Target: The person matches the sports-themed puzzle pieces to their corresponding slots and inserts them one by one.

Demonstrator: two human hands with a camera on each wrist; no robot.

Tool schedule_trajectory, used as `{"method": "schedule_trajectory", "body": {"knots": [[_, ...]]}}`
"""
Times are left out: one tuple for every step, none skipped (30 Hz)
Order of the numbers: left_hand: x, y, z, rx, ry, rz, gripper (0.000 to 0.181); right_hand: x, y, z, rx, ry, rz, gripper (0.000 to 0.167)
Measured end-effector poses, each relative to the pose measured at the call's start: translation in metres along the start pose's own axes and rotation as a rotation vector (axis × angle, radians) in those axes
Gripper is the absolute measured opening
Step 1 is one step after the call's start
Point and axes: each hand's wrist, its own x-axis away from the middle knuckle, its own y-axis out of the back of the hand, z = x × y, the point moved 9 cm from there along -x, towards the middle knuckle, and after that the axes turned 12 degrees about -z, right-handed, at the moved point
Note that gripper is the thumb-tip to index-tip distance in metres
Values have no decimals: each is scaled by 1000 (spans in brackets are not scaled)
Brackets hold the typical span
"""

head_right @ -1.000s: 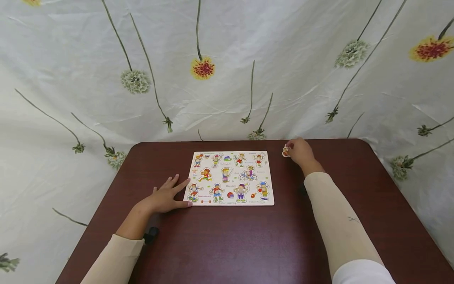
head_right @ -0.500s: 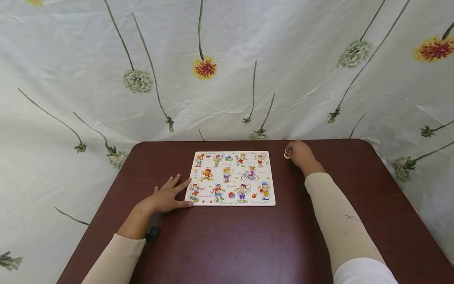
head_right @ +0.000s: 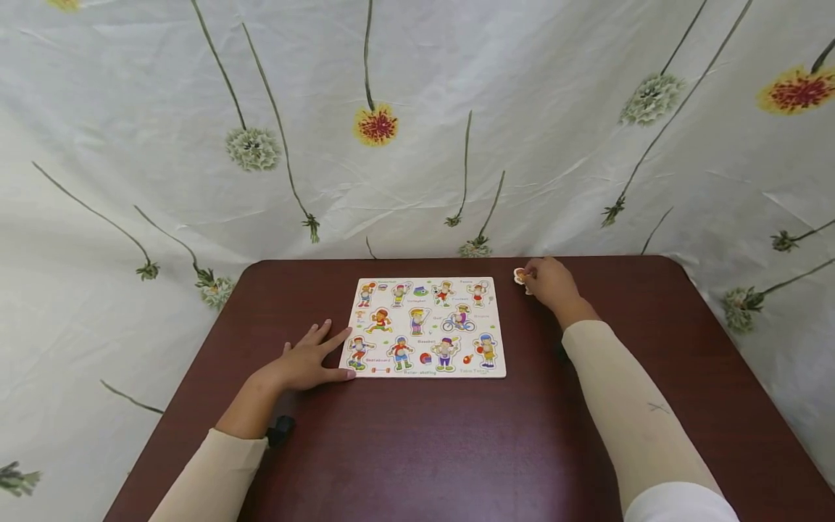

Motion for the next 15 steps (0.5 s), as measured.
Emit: {"method": "schedule_trajectory", "body": {"knots": [[0, 0, 0, -1, 0, 1, 93, 1, 0, 2, -2, 1, -6, 21], [0, -1, 0, -1, 0, 3, 93, 1, 0, 4, -1, 3, -11, 22], [0, -1, 0, 0, 1, 4, 93, 3, 0, 7, -8, 4, -16, 22], [0, -1, 0, 1, 3, 5, 93, 4, 0, 10, -9, 6, -20, 22], [0, -1, 0, 1, 3, 5, 93, 5, 0, 14, -13, 8, -24, 22], [0, -1, -1, 3, 4, 6, 93, 6, 1, 17, -19, 10, -28, 22], [0, 0, -1, 3, 5, 7, 93, 7, 0, 21, -23, 11, -29, 22], [0, 0, -1, 4, 5, 6, 93, 8, 0, 25, -27, 9, -28, 22], [0, 0, -1, 2, 6, 6, 93, 9, -1, 29, -37, 4, -25, 21], [0, 0, -1, 1, 7, 6, 93, 10, -2, 33, -39, 4, -22, 21], [0, 0, -1, -2, 5, 5, 93, 11, -3, 37, -42, 2, -18, 21], [0, 0, -1, -4, 4, 4, 93, 11, -4, 41, -45, 3, -17, 20], [0, 0, -1, -6, 3, 4, 92, 12, -5, 45, -44, 5, -12, 19], [0, 0, -1, -7, 1, 4, 92, 13, -6, 49, -47, 5, -8, 19], [0, 0, -1, -7, 0, 4, 92, 14, -8, 54, -49, 10, -5, 19]]}}
